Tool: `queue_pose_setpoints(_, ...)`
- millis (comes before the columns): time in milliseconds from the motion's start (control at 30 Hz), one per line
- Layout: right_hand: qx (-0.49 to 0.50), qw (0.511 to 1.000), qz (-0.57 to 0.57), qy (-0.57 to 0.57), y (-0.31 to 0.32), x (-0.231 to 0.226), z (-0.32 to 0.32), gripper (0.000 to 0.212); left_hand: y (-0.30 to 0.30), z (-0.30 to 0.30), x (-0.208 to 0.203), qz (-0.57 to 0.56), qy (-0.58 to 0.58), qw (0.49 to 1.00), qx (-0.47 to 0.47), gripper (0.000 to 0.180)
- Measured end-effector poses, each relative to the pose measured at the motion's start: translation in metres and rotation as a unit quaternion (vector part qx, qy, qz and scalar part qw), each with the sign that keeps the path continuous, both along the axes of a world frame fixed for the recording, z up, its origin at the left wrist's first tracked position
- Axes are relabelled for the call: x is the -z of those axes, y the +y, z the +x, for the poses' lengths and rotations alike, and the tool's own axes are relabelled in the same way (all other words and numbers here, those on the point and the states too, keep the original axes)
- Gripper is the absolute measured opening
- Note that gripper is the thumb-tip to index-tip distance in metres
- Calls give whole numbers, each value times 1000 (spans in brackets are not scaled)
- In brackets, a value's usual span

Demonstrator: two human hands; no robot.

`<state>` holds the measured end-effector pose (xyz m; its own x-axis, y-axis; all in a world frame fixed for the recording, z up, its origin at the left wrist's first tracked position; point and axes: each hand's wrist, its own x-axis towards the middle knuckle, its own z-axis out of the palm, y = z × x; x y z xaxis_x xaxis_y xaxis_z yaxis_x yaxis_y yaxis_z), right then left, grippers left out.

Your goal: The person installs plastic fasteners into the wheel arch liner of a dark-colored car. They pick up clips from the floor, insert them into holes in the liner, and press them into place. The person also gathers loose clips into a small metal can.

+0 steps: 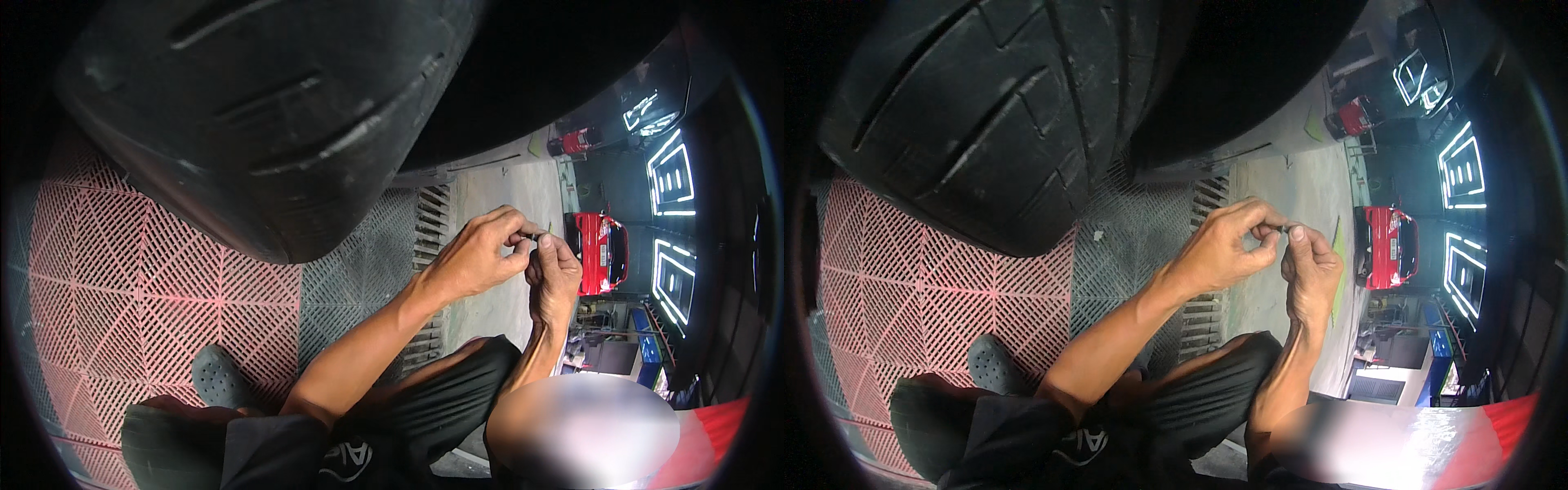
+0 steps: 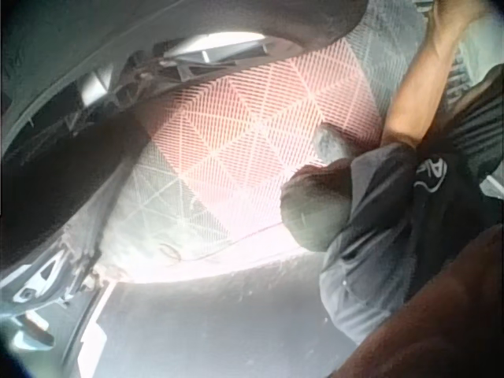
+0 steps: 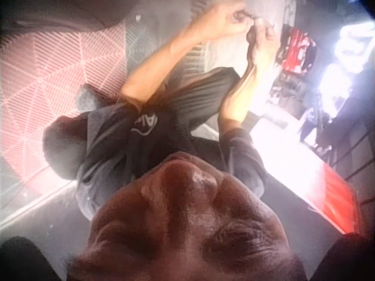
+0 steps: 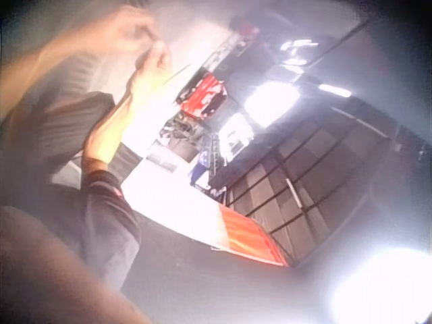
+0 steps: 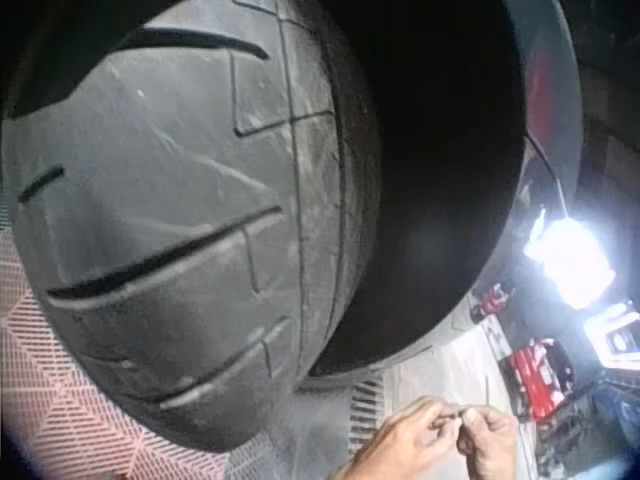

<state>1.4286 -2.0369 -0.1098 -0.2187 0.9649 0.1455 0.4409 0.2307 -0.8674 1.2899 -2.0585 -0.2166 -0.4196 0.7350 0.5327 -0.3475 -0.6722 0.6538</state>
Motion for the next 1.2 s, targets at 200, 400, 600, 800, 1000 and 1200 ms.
queue_pose_setpoints(200, 24, 999, 30, -25, 4, -2, 19, 27, 14, 23, 2, 6, -46, 997, 61, 22)
queue_pose_setpoints(400, 24, 999, 32, -4, 2, -12, 17, 26, 15, 28, -7, 25, -97, 989, 105, 23)
queue_pose_setpoints(600, 38, 998, 48, -17, -9, -19, 23, 29, 10, 39, -13, 18, -58, 994, 88, 24)
queue_pose_setpoints(800, 49, 997, 64, -15, -13, -16, 27, 27, 8, 45, -14, 4, -63, 993, 103, 26)
queue_pose_setpoints(1000, 58, 994, 90, -30, -5, -9, 25, 22, 16, 45, -10, 15, -81, 992, 92, 26)
queue_pose_setpoints(1200, 79, 985, 139, -68, -7, -9, 33, 25, 15, 54, -11, 19, -59, 996, 61, 24)
